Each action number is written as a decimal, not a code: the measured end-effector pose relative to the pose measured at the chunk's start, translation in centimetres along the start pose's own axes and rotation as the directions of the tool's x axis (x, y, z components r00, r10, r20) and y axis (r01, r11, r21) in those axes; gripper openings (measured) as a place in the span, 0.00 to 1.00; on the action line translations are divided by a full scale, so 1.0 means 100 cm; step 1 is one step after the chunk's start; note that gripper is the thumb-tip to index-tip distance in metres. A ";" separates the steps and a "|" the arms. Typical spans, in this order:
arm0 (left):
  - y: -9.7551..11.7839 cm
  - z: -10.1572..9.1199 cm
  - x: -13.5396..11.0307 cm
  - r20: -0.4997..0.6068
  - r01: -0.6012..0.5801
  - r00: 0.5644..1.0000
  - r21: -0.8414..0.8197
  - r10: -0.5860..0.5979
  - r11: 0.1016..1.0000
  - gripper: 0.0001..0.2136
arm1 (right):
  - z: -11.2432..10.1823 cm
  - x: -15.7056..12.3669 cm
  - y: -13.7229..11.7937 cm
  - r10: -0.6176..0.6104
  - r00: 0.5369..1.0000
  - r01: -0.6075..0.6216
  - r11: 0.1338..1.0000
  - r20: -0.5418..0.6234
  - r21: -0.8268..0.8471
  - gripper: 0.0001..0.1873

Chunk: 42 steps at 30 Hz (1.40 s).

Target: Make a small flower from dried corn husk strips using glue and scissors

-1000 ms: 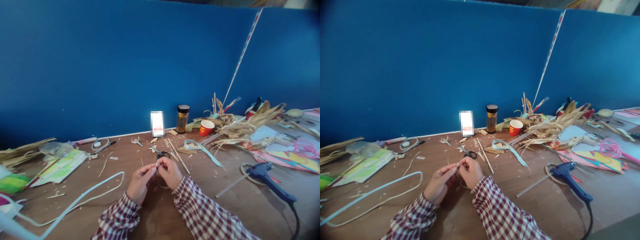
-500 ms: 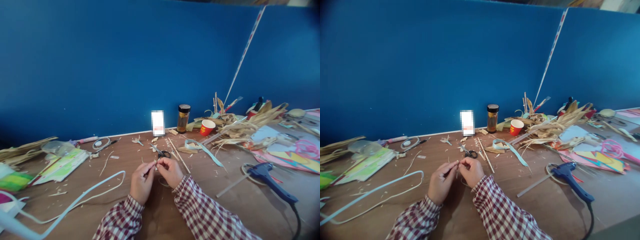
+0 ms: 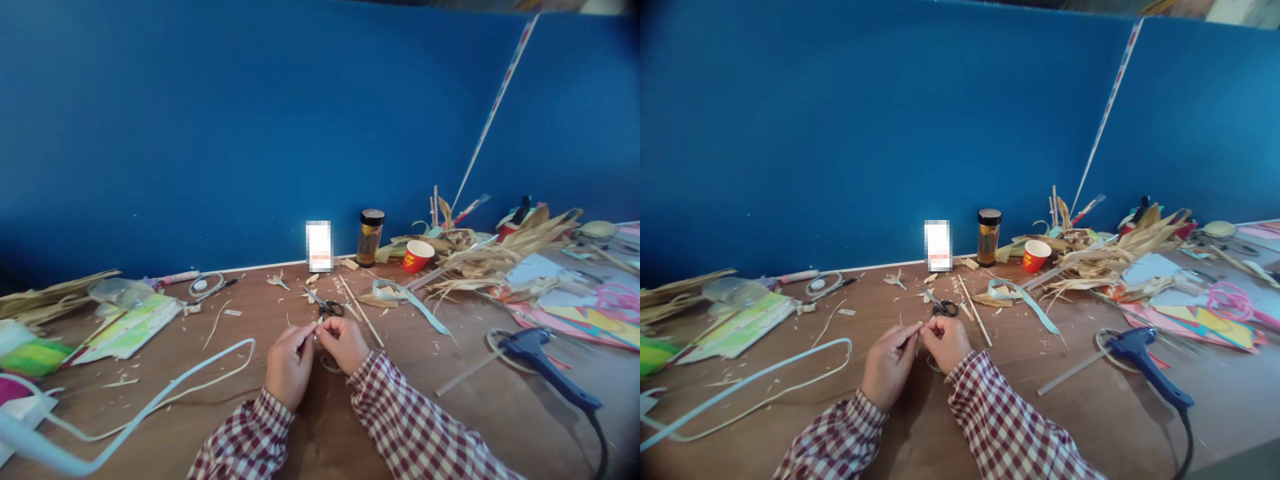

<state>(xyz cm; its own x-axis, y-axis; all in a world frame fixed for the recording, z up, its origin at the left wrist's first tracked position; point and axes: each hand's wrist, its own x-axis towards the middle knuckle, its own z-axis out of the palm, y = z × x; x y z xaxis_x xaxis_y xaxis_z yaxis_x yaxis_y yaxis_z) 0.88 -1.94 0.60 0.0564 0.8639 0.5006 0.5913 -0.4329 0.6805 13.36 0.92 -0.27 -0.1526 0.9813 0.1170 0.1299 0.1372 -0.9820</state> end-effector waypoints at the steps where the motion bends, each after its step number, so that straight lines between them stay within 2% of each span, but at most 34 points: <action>1: 0.000 0.000 0.000 -0.002 -0.005 1.000 0.007 0.005 1.000 0.12 | 0.000 0.000 0.001 0.019 1.000 -0.019 1.000 0.002 0.015 0.09; 6: -0.004 0.001 -0.003 0.057 -0.062 0.997 0.087 0.058 0.994 0.13 | -0.001 0.000 0.004 0.131 0.991 -0.132 0.991 0.018 0.039 0.08; 12: -0.003 0.001 -0.001 0.091 -0.095 0.993 0.173 0.080 0.980 0.12 | -0.001 0.000 0.005 0.102 0.994 -0.103 0.993 -0.028 -0.054 0.08; 19: -0.003 0.002 -0.001 0.116 -0.122 0.989 0.237 0.096 0.964 0.12 | 0.002 0.000 0.005 0.157 0.988 -0.155 0.985 -0.013 0.073 0.08; 22: -0.003 0.002 -0.001 0.150 -0.152 0.982 0.264 0.115 0.952 0.13 | 0.001 0.000 0.008 0.164 0.986 -0.162 0.985 -0.016 0.062 0.08; 29: -0.003 0.002 -0.002 0.119 -0.150 0.985 0.235 0.124 0.960 0.12 | 0.000 0.000 0.007 0.105 0.994 -0.106 0.993 -0.025 -0.053 0.06; 35: -0.005 0.004 -0.002 0.088 -0.096 0.993 0.161 0.083 0.982 0.12 | 0.002 -0.001 0.006 0.129 0.991 -0.129 0.991 -0.019 0.025 0.06; 42: -0.006 0.004 -0.002 0.132 -0.134 0.985 0.223 0.106 0.966 0.13 | 0.003 0.000 0.008 0.112 0.993 -0.112 0.994 -0.030 -0.009 0.08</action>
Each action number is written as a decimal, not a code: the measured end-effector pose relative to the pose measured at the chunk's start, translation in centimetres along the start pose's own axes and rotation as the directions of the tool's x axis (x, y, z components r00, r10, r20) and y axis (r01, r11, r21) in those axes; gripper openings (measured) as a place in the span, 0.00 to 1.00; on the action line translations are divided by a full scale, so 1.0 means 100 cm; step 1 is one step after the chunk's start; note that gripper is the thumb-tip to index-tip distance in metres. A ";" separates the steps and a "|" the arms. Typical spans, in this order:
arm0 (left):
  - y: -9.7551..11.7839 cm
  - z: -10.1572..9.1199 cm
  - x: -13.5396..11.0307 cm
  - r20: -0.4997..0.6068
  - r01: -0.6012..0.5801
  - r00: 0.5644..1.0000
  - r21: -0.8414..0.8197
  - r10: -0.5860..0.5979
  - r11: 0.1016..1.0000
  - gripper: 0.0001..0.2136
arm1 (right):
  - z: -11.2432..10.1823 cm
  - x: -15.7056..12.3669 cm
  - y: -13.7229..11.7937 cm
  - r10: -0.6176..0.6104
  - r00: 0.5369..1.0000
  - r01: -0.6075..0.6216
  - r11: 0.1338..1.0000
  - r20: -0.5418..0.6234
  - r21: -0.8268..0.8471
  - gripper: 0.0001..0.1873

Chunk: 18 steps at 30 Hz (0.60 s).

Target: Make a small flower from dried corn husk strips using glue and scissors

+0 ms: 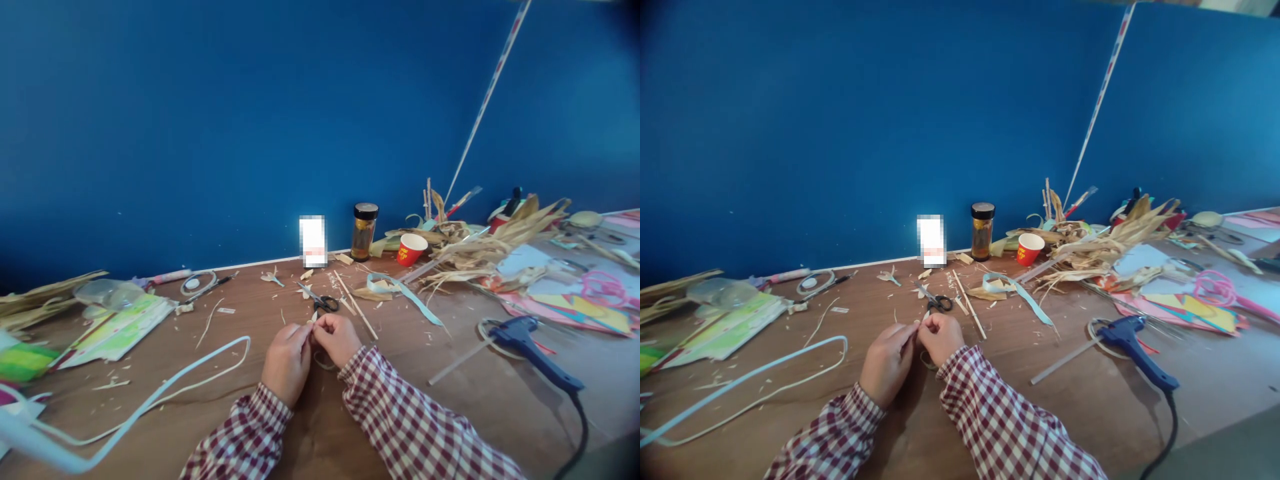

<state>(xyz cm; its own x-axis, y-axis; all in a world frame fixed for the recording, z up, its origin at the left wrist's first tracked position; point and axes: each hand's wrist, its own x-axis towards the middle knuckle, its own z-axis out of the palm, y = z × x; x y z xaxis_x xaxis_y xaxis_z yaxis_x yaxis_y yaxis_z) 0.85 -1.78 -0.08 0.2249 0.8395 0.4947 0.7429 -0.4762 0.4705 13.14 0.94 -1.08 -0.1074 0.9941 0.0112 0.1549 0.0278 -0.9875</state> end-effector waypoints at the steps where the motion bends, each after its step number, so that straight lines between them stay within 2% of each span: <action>1: 0.001 -0.001 0.000 -0.005 0.002 1.000 -0.010 -0.002 1.000 0.13 | 0.000 0.000 -0.001 -0.010 1.000 0.010 1.000 -0.001 -0.010 0.08; 7: 0.002 -0.002 0.000 -0.067 0.074 0.994 -0.178 -0.088 0.981 0.11 | -0.004 -0.003 -0.010 -0.097 0.994 0.095 0.994 -0.040 -0.050 0.08; 11: 0.002 0.000 0.000 -0.102 0.228 0.956 -0.341 -0.277 0.912 0.07 | -0.004 -0.002 -0.011 -0.071 0.996 0.072 0.997 -0.053 0.014 0.07; 13: 0.002 0.001 0.001 -0.042 0.323 0.922 -0.467 -0.386 0.823 0.08 | -0.003 -0.001 -0.008 -0.060 0.997 0.064 0.995 -0.048 0.072 0.07; 16: 0.000 0.003 0.004 0.108 0.424 0.865 -0.679 -0.489 0.599 0.15 | -0.001 0.001 -0.004 -0.046 0.999 0.049 0.989 -0.023 0.138 0.08; 18: -0.001 0.003 0.006 0.198 0.472 0.827 -0.755 -0.527 0.456 0.17 | 0.000 0.001 -0.001 -0.045 0.999 0.044 0.985 0.004 0.166 0.08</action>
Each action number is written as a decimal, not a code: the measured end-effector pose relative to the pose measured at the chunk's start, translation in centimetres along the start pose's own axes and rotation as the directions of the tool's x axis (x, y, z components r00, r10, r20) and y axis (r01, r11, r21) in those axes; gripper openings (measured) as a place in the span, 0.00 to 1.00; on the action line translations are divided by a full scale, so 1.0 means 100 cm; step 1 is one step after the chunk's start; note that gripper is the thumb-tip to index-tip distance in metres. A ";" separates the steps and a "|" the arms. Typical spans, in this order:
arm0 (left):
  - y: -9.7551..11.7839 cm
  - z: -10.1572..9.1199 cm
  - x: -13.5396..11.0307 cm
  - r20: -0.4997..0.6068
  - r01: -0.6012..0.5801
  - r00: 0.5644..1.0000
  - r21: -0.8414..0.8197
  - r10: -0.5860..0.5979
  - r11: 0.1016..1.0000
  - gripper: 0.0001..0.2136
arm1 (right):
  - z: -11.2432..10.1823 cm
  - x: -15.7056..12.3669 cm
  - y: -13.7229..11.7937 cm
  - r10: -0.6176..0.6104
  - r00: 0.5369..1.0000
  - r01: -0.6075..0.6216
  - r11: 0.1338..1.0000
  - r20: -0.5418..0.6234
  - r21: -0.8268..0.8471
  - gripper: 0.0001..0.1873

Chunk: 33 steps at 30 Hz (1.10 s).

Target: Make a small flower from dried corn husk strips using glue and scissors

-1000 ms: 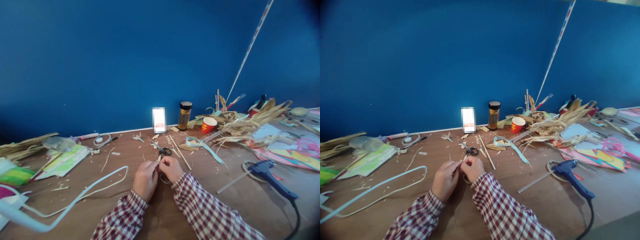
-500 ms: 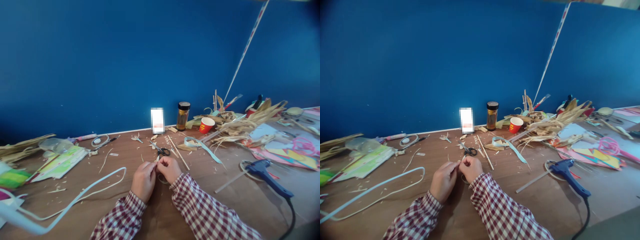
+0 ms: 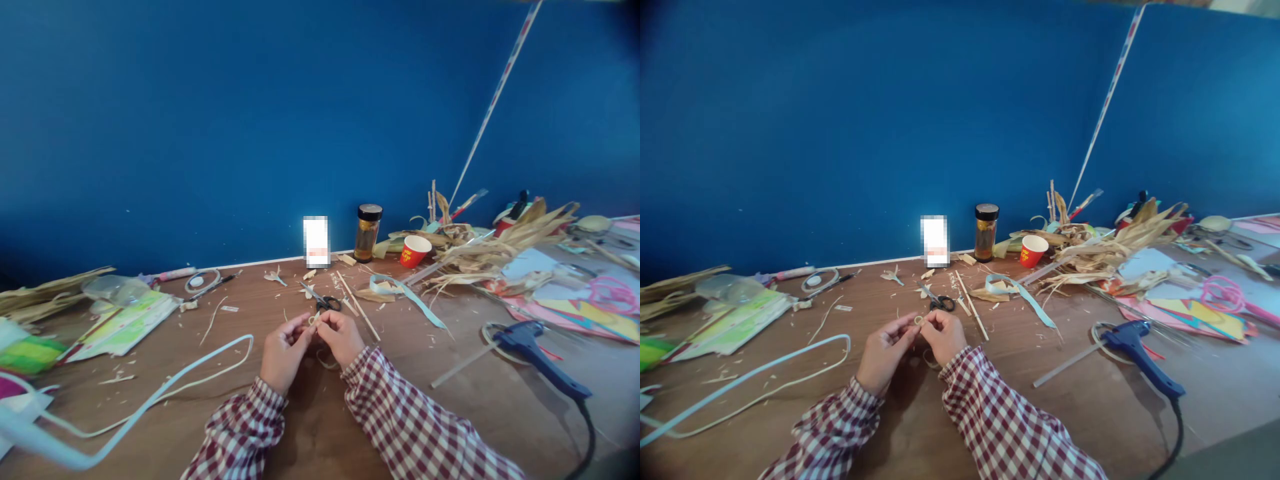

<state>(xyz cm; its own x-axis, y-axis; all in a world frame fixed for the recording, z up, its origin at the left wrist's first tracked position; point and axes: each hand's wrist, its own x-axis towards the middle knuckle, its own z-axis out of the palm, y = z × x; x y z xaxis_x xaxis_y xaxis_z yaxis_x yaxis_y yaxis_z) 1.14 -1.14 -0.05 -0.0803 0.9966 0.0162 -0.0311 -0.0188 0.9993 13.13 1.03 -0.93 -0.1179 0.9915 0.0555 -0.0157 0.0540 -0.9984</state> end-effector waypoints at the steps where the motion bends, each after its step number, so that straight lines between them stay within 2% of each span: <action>1: 0.000 0.000 0.001 0.003 0.042 0.999 -0.044 -0.042 0.998 0.16 | 0.000 0.000 0.001 0.000 1.000 0.000 1.000 0.014 0.012 0.08; 4: -0.001 0.000 0.002 -0.032 0.118 0.992 -0.148 -0.124 0.982 0.14 | 0.001 0.000 0.000 -0.005 0.999 0.004 1.000 0.047 0.028 0.08; 7: 0.000 0.000 0.002 -0.039 0.132 0.989 -0.238 -0.146 0.962 0.13 | 0.001 -0.001 -0.002 -0.005 0.998 0.004 1.000 0.062 0.013 0.09; 11: 0.005 -0.001 0.001 0.068 0.177 0.984 -0.327 -0.164 0.928 0.10 | 0.000 -0.002 -0.007 0.007 0.995 -0.008 1.000 0.101 0.011 0.10; 14: 0.010 -0.002 -0.001 0.181 0.252 0.964 -0.397 -0.194 0.882 0.08 | -0.002 -0.002 -0.010 0.016 0.991 -0.020 1.000 0.130 0.023 0.10; 16: 0.012 -0.002 -0.001 0.213 0.293 0.952 -0.434 -0.218 0.852 0.08 | -0.002 -0.002 -0.010 0.006 0.992 -0.008 1.000 0.129 0.011 0.10; 22: 0.005 0.001 0.002 0.081 0.286 0.955 -0.502 -0.285 0.816 0.09 | -0.001 -0.002 -0.006 -0.072 0.991 0.086 0.988 0.115 -0.128 0.10; 25: 0.004 0.001 0.003 0.024 0.287 0.948 -0.495 -0.318 0.820 0.10 | -0.001 -0.003 -0.007 -0.081 0.990 0.101 0.978 0.116 -0.181 0.09; 28: 0.004 0.000 0.003 -0.027 0.251 0.956 -0.439 -0.292 0.863 0.12 | -0.002 -0.004 -0.009 -0.098 0.990 0.120 0.964 0.103 -0.238 0.09; 33: -0.003 -0.007 0.006 -0.052 0.116 0.991 -0.091 -0.122 0.989 0.14 | -0.005 -0.005 -0.010 -0.152 0.987 0.163 0.924 0.059 -0.346 0.10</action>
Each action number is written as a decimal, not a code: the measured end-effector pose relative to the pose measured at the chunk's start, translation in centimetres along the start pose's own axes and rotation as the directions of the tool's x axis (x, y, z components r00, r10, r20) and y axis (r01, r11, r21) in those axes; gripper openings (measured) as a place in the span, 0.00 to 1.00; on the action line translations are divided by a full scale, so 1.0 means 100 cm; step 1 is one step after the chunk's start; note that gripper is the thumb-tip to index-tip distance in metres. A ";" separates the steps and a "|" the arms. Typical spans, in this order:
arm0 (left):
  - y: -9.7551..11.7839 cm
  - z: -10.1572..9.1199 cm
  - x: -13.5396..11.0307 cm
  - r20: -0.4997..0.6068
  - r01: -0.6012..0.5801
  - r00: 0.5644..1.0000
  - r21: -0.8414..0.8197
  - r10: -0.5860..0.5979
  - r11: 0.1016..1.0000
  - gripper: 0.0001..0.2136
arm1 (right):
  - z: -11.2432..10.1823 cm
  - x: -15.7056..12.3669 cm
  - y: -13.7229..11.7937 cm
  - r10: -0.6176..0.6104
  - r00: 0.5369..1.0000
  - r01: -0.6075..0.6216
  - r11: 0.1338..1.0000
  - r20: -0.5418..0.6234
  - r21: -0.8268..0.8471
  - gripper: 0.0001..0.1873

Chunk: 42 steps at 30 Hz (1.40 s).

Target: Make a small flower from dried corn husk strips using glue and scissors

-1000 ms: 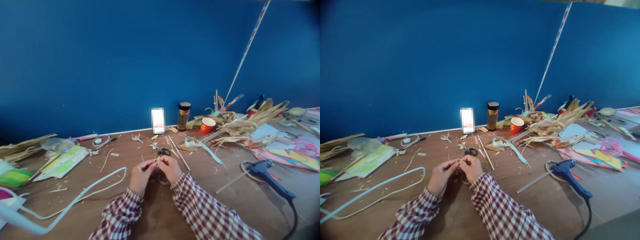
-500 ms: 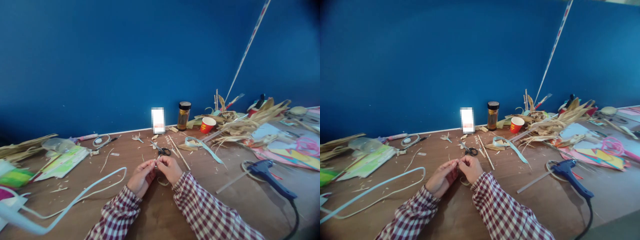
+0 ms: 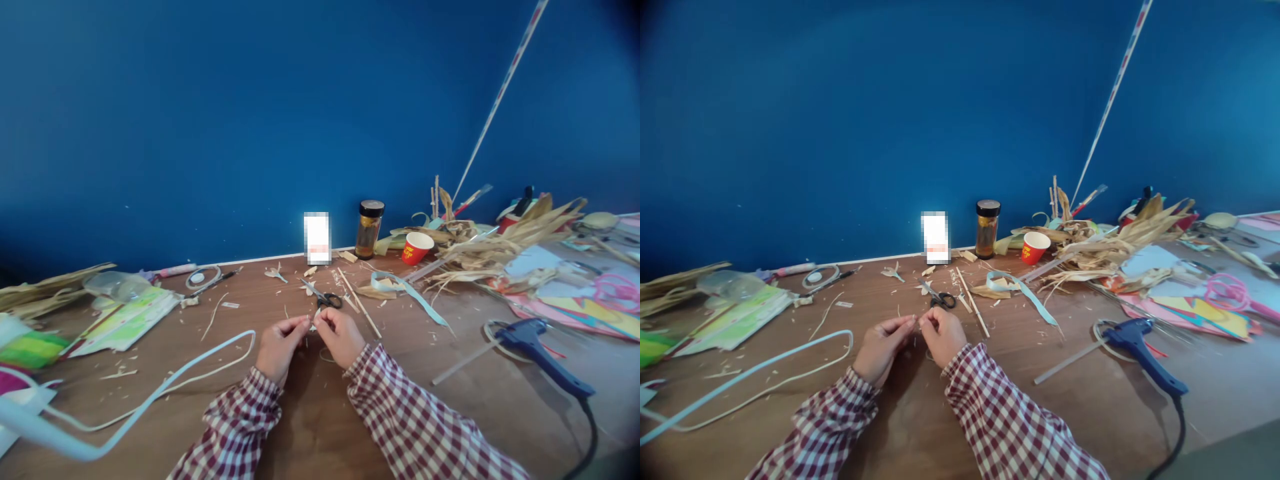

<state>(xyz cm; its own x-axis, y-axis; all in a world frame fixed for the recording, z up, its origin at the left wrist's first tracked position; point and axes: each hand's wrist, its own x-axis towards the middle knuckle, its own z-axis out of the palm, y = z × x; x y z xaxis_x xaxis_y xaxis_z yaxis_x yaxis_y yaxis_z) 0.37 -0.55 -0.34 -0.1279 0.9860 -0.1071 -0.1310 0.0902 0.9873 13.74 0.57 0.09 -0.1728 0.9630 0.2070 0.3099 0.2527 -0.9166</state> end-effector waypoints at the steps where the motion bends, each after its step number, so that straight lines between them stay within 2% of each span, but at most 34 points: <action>1: -0.001 -0.002 0.001 0.012 -0.038 0.999 0.077 0.037 0.996 0.14 | -0.001 0.000 0.000 -0.006 1.000 0.006 1.000 -0.013 -0.022 0.11; 4: 0.001 -0.005 0.001 0.070 -0.173 0.985 0.296 0.159 0.939 0.12 | -0.001 -0.001 0.000 -0.018 0.999 0.016 0.997 -0.031 -0.072 0.11; 8: 0.010 -0.006 -0.003 0.172 -0.385 0.921 0.524 0.348 0.760 0.09 | -0.002 0.000 0.000 -0.026 0.999 0.023 0.995 -0.024 -0.102 0.11; 10: 0.013 -0.005 -0.005 0.197 -0.438 0.894 0.575 0.403 0.691 0.09 | -0.003 0.002 0.001 -0.011 1.000 0.011 0.996 -0.003 -0.091 0.12; 12: 0.015 -0.006 -0.004 0.189 -0.441 0.889 0.604 0.418 0.664 0.09 | -0.005 0.004 0.003 0.015 1.000 -0.013 0.997 0.027 -0.070 0.14; 17: 0.017 -0.008 -0.001 0.144 -0.413 0.894 0.630 0.423 0.658 0.10 | -0.013 0.007 0.002 0.127 0.985 -0.116 0.989 0.120 -0.091 0.25; 19: 0.016 -0.008 -0.001 0.156 -0.430 0.887 0.622 0.434 0.654 0.09 | -0.016 0.006 0.000 0.124 0.979 -0.103 0.986 0.159 -0.134 0.30; 21: 0.015 -0.008 -0.001 0.183 -0.463 0.872 0.609 0.454 0.644 0.09 | -0.019 0.006 -0.001 0.091 0.985 -0.064 0.981 0.146 -0.181 0.32; 27: 0.015 -0.007 -0.003 0.256 -0.529 0.838 0.598 0.482 0.602 0.09 | -0.020 0.005 0.002 0.030 0.997 -0.017 0.984 0.069 -0.179 0.23; 32: 0.015 -0.007 -0.003 0.248 -0.529 0.837 0.599 0.488 0.601 0.10 | -0.017 0.006 0.002 0.015 1.000 -0.015 0.998 0.000 -0.061 0.15; 36: 0.017 -0.007 -0.003 0.234 -0.518 0.842 0.601 0.486 0.608 0.09 | -0.016 0.006 0.000 0.013 1.000 -0.013 0.999 0.007 -0.053 0.14; 39: 0.018 -0.008 -0.004 0.211 -0.502 0.850 0.601 0.482 0.622 0.09 | -0.017 0.004 -0.006 -0.081 0.990 0.063 0.986 -0.118 -0.152 0.13; 41: 0.018 -0.009 -0.004 0.188 -0.477 0.864 0.603 0.467 0.639 0.09 | -0.018 0.001 -0.012 -0.224 0.948 0.158 0.947 -0.226 -0.280 0.16; 42: 0.017 -0.009 -0.004 0.173 -0.459 0.874 0.603 0.454 0.653 0.09 | -0.019 -0.001 -0.015 -0.298 0.924 0.206 0.915 -0.238 -0.346 0.17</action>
<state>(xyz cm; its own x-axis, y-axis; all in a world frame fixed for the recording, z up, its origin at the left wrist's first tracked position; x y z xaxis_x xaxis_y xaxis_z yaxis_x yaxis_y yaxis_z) -0.67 -0.86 1.27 -0.0009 0.9269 0.3754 0.5658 -0.3090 0.7644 15.05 0.26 2.08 -0.0299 0.8372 0.5461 0.5718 0.4625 -0.6776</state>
